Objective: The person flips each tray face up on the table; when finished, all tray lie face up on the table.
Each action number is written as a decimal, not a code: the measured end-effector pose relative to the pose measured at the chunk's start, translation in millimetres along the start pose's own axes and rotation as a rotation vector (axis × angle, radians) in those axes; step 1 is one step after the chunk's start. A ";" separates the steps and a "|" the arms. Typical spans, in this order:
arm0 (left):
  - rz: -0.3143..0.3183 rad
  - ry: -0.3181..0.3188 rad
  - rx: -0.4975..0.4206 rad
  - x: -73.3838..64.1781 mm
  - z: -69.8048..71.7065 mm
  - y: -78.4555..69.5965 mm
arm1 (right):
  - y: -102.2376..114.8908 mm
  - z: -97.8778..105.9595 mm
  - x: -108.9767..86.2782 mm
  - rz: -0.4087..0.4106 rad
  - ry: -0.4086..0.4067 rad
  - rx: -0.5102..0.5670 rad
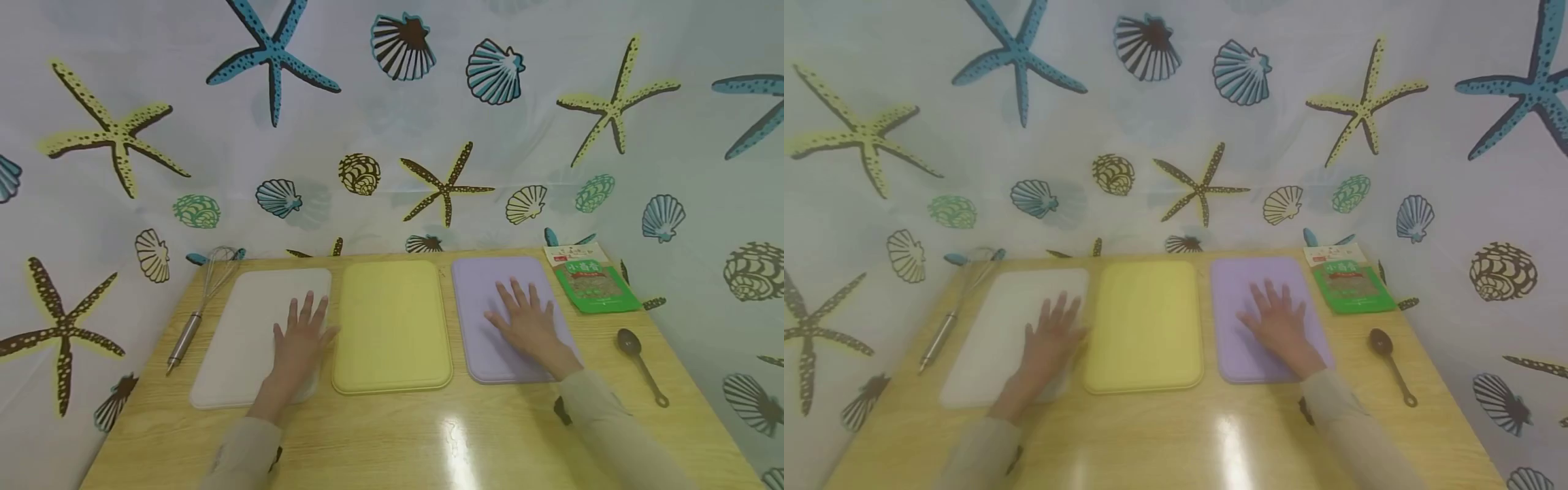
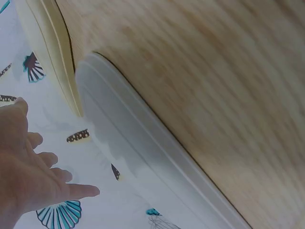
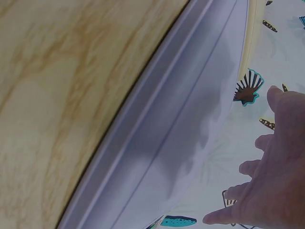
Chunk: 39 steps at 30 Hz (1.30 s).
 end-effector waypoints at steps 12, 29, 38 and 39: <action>-0.057 0.000 -0.012 17.8 -16.2 -34.3 | -24.3 -6.6 -2.6 -0.018 0.022 -0.006; -0.059 -0.049 0.039 41.5 -25.3 -86.6 | -36.2 -2.5 1.0 -0.051 0.018 0.010; -0.083 -0.085 -0.020 47.2 -34.8 -126.3 | -44.3 -3.4 -0.2 -0.069 0.017 0.010; -0.082 -0.080 -0.027 47.4 -36.3 -130.2 | -44.8 -3.4 -0.4 -0.070 0.018 0.006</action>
Point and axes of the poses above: each hand's wrist, its own x-axis towards the middle knuckle, its own z-axis out of the back of the hand, y = z × x, the point moved 6 cm from there along x, towards the middle knuckle, and after that the axes turned 13 degrees about -y, right-handed, at the moved point
